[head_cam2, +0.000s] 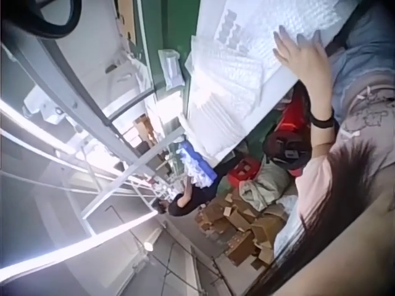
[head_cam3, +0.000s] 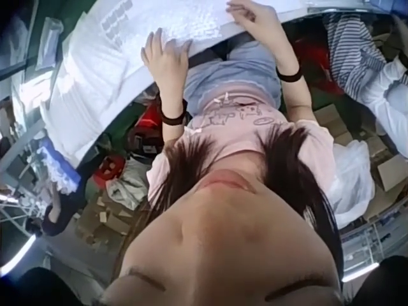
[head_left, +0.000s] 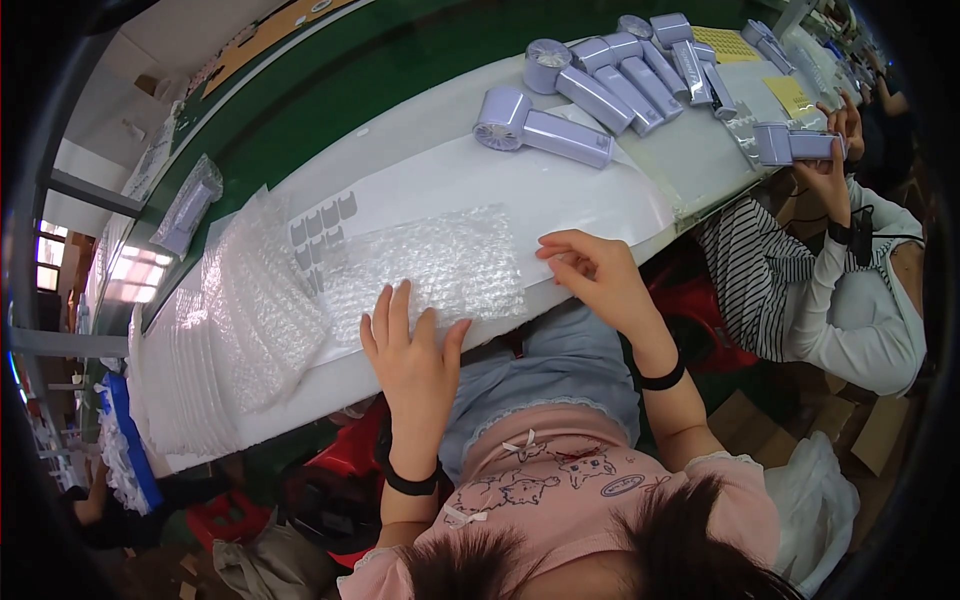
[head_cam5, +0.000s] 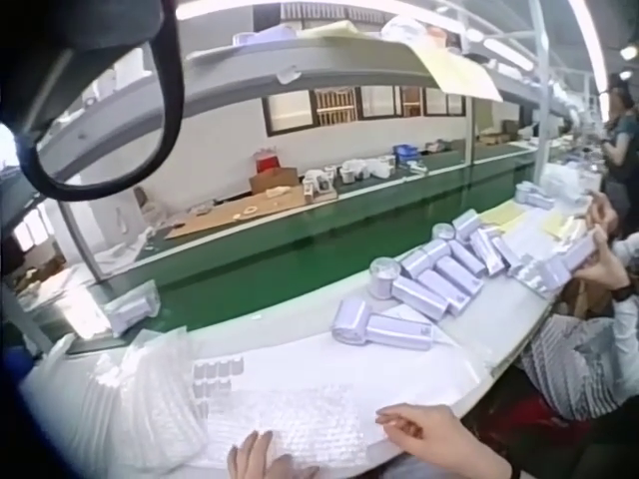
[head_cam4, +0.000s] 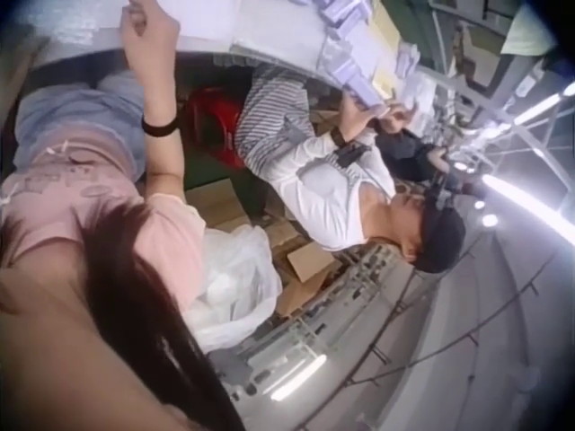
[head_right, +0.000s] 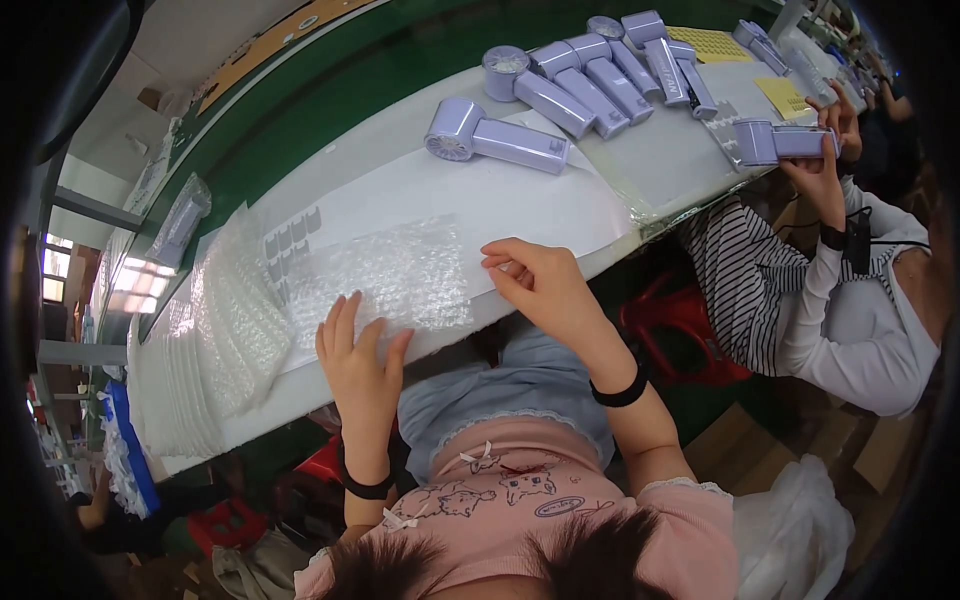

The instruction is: Packaging small purple handheld fans into bubble wrap bags and placing them in boxes at an assembly line station.

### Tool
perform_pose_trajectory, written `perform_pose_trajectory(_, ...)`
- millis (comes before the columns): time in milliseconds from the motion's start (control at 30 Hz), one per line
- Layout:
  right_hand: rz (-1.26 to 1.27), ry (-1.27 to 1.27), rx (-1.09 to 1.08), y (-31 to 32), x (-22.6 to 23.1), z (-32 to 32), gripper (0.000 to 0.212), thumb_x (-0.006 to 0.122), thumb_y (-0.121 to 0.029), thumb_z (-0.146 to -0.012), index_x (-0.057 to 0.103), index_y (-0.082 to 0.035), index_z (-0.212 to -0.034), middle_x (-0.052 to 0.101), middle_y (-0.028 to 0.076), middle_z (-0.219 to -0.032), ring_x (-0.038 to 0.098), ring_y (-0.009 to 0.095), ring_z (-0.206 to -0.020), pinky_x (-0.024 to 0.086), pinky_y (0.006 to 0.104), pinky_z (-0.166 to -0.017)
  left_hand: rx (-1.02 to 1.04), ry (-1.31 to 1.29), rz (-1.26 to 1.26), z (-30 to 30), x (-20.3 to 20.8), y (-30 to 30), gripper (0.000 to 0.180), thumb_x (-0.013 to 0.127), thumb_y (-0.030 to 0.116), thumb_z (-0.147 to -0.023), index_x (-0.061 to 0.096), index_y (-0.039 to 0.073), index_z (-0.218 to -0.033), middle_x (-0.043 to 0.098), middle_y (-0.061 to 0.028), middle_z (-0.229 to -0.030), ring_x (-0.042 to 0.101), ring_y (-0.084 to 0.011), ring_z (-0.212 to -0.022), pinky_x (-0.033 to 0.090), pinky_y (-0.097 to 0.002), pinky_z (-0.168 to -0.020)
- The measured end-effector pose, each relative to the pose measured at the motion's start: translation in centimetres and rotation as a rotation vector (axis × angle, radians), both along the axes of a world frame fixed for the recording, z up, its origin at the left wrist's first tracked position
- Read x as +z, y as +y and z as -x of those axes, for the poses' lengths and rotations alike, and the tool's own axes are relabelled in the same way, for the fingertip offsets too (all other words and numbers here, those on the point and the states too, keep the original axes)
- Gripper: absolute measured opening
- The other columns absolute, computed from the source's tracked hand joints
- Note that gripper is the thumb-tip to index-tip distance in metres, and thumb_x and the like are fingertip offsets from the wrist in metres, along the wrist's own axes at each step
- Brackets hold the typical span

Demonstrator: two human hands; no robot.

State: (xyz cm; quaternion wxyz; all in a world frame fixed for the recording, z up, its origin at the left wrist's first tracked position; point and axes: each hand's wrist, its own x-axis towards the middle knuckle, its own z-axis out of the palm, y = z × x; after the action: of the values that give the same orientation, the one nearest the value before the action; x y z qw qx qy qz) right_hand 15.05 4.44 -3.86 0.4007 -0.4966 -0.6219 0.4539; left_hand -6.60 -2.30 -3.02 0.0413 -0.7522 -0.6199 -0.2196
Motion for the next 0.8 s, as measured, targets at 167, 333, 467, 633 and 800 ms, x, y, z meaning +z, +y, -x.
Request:
perform_pose_trajectory(167,-0.18,-0.123,-0.08,1.1,0.8,-0.8,0.022,0.056,-0.002,-0.079,0.059,0.001,-0.1,0.064,0.005,-0.082,0.055,0.007,-0.063,0.043,0.0194,-0.055,-0.039,-0.22,-0.042,-4.0,0.7,2.5,0.045,0.069,0.021,-0.072,0.052,-0.004,-0.106,0.048,-0.0208,-0.117,0.046,-0.0348,-0.106,0.036,-0.0436,-0.09)
perform_pose_trajectory(333,-0.247,-0.391,-0.278,5.3,4.3,-3.3,0.028,0.059,-0.004,-0.076,0.058,0.001,-0.103,0.064,0.008,-0.091,0.059,0.013,-0.077,0.045,0.0236,-0.065,-0.2,-0.029,0.061,-5.0,0.1,2.2,0.044,0.068,0.019,-0.072,0.051,-0.004,-0.105,0.048,-0.0212,-0.116,0.047,-0.0353,-0.103,0.037,-0.0429,-0.088)
perform_pose_trajectory(467,-0.6,-0.727,-0.11,8.6,3.6,-4.1,0.04,0.061,-0.007,-0.075,0.053,-0.002,-0.114,0.057,0.014,-0.107,0.057,0.023,-0.091,0.045,0.0319,-0.079,-0.226,-0.164,0.077,-3.4,0.1,1.4,0.034,0.065,0.008,-0.072,0.051,-0.003,-0.1,0.051,-0.0201,-0.109,0.048,-0.0367,-0.1,0.039,-0.041,-0.086)
perform_pose_trajectory(633,-0.528,-1.057,0.07,11.0,2.4,-2.1,0.054,0.061,-0.008,-0.074,0.042,-0.001,-0.123,0.05,0.017,-0.113,0.053,0.033,-0.098,0.041,0.039,-0.088,-0.185,-0.268,0.164,-2.5,0.3,0.8,0.028,0.062,0.003,-0.072,0.05,-0.005,-0.095,0.048,-0.0204,-0.105,0.048,-0.0347,-0.099,0.04,-0.0386,-0.084)
perform_pose_trajectory(800,-0.493,-1.34,0.017,11.8,1.2,0.4,0.058,0.06,-0.009,-0.073,0.036,0.002,-0.125,0.05,0.018,-0.105,0.053,0.035,-0.095,0.042,0.039,-0.088,-0.077,-0.341,0.072,-3.1,0.1,1.2,0.021,0.057,-0.003,-0.073,0.049,-0.007,-0.091,0.047,-0.0212,-0.099,0.048,-0.0347,-0.091,0.042,-0.0378,-0.075)
